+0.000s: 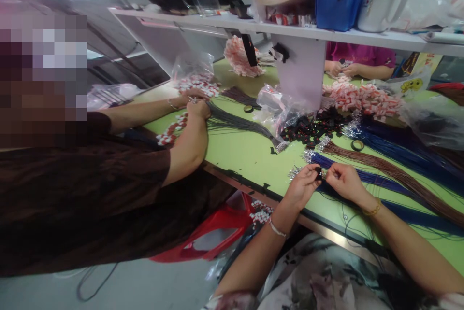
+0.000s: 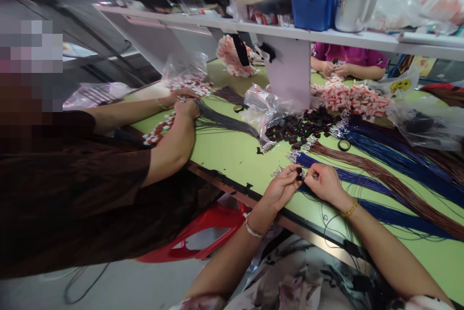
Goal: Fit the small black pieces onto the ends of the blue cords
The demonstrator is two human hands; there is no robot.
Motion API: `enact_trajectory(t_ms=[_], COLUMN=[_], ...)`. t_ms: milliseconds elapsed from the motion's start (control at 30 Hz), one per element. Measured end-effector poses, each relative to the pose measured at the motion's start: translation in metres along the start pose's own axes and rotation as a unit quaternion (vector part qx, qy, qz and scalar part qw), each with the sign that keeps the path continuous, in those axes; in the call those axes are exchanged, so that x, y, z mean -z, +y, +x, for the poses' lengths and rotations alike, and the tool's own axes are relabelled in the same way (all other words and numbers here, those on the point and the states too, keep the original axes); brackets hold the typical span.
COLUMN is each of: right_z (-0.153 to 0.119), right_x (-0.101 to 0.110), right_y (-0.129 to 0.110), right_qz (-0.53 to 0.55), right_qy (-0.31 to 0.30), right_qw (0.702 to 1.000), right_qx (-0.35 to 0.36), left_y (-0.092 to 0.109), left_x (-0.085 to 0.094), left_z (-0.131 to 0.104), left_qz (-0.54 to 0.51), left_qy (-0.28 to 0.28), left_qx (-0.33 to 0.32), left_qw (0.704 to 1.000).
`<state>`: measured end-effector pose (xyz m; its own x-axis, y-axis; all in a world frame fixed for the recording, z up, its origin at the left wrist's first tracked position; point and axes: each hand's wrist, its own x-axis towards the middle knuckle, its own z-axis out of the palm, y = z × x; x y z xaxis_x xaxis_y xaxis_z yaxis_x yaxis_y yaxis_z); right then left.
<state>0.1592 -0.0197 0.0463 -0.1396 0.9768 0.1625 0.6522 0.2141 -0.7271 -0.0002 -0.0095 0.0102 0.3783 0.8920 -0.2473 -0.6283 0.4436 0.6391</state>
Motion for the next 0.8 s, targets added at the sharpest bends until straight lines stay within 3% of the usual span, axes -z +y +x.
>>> enact_trajectory(t_ms=[400, 533, 667, 800], right_z=[-0.0009, -0.0025, -0.0028, -0.0001], right_x=[-0.0064, -0.0092, -0.0091, -0.0060], right_y=[0.0031, 0.0047, 0.0049, 0.0070], right_qz=[0.003, 0.012, -0.054, -0.042], right_qy=[-0.006, -0.012, 0.005, -0.018], right_qw=[1.000, 0.999, 0.992, 0.994], right_qx=[0.017, 0.048, 0.112, 0.097], left_y=[-0.0004, -0.0037, -0.0057, -0.0059], left_x=[0.0014, 0.0009, -0.0009, -0.0022], left_z=[-0.0014, -0.0015, 0.0001, 0.0032], left_qz=[0.035, 0.081, 0.078, 0.083], left_qy=[0.023, 0.046, 0.057, 0.075], left_qx=[-0.012, -0.031, -0.013, -0.013], left_qw=[0.999, 0.995, 0.995, 0.994])
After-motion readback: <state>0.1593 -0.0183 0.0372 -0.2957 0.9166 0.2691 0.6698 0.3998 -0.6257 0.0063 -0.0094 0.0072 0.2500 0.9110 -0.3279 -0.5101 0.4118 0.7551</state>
